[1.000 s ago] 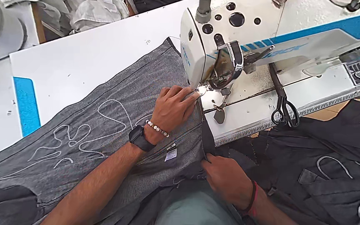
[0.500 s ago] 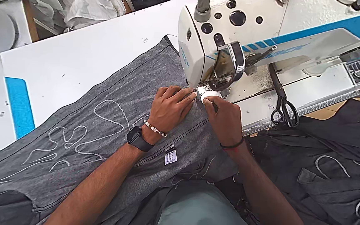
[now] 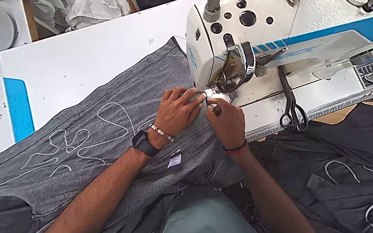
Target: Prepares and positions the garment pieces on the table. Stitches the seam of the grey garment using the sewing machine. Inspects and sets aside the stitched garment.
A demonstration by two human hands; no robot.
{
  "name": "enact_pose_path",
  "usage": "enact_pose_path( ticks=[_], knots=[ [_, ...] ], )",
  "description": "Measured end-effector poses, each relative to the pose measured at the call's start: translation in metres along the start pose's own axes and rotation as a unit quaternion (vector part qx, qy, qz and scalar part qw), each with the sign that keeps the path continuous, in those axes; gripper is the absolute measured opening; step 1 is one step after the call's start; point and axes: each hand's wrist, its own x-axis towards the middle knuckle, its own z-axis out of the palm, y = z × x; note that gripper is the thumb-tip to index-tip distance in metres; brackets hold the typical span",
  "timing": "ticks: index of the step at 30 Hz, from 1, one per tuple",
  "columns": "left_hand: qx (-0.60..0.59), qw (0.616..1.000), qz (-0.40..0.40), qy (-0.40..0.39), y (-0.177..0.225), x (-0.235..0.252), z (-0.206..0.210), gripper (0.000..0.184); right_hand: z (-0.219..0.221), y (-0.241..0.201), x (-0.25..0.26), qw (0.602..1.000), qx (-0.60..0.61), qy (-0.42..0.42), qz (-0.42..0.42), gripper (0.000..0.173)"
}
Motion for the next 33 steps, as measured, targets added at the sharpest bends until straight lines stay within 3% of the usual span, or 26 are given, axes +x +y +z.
enact_pose_path(
  ticks=[4,7,22,28,30,33],
  knots=[
    [0.010,1.000,-0.011,-0.007,0.002,-0.002,0.001,0.037,0.012,0.007,-0.007,0.988,-0.075,0.057,-0.123,0.029],
    [0.008,1.000,-0.010,-0.002,0.003,-0.003,-0.002,0.036,0.011,0.004,-0.011,0.973,-0.150,0.034,-0.174,0.031],
    [0.033,0.998,0.046,0.027,-0.003,0.004,-0.002,0.031,0.010,-0.009,-0.005,0.967,-0.203,-0.006,-0.153,0.033],
    [-0.094,0.994,-0.042,-0.034,0.026,-0.011,-0.015,0.026,0.000,-0.012,-0.006,0.965,-0.217,-0.034,-0.144,0.038],
    [-0.098,0.994,-0.023,-0.049,0.027,-0.020,-0.013,0.032,-0.006,-0.004,-0.013,0.970,-0.200,-0.031,-0.139,0.042],
    [-0.085,0.995,0.026,-0.037,0.021,-0.033,-0.007,0.037,-0.018,0.021,-0.047,0.986,-0.117,-0.009,-0.117,0.035]
  ],
)
